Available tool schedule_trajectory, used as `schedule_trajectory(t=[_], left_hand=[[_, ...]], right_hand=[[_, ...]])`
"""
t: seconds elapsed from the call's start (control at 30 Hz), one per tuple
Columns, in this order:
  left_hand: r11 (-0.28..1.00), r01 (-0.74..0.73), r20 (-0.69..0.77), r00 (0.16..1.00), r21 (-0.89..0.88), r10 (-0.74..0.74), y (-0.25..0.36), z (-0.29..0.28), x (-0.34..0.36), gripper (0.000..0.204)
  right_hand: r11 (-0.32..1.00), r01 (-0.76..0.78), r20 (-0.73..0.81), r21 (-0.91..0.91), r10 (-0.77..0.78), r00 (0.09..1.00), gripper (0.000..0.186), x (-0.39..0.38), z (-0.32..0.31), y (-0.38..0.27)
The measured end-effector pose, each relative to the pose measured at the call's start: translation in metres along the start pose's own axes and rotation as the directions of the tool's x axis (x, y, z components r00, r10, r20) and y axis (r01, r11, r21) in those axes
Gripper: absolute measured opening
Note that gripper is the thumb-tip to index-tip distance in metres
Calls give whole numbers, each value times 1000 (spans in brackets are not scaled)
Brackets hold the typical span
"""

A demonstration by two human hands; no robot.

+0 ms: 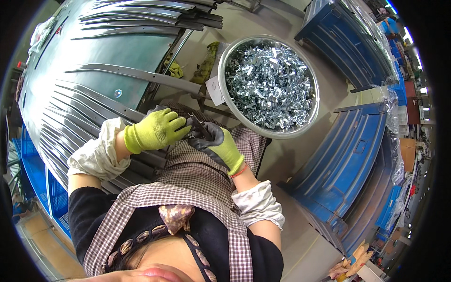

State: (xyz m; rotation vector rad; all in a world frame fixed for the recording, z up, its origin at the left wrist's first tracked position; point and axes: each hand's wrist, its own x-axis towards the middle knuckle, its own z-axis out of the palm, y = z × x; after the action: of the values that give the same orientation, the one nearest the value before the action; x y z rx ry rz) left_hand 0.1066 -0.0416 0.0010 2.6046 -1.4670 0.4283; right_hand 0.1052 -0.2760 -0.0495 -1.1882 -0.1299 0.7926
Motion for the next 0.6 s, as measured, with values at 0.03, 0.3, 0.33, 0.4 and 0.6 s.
schedule_trajectory(t=[0.03,0.3,0.33,0.4,0.6], left_hand=[[1000,5,21,1000,-23,-5,-1,3,0,33],[996,-42,20,999,-85,44,-4,12,4,32],[995,-33,7,999,-98,33,-5,13,4,32],[996,-45,12,999,-78,46,-8,16,4,32],[988,-34,37,998,-151,40,-50,22,6,60]], right_hand=[[999,29,-25,-17,-29,999,46,0,5,-3],[994,-50,40,102,46,998,46,-1,-5,-4],[994,-38,29,99,35,999,45,-1,-5,-4],[996,-16,10,91,15,1000,43,0,-2,-4],[972,167,-121,-164,-188,975,41,12,-20,25]])
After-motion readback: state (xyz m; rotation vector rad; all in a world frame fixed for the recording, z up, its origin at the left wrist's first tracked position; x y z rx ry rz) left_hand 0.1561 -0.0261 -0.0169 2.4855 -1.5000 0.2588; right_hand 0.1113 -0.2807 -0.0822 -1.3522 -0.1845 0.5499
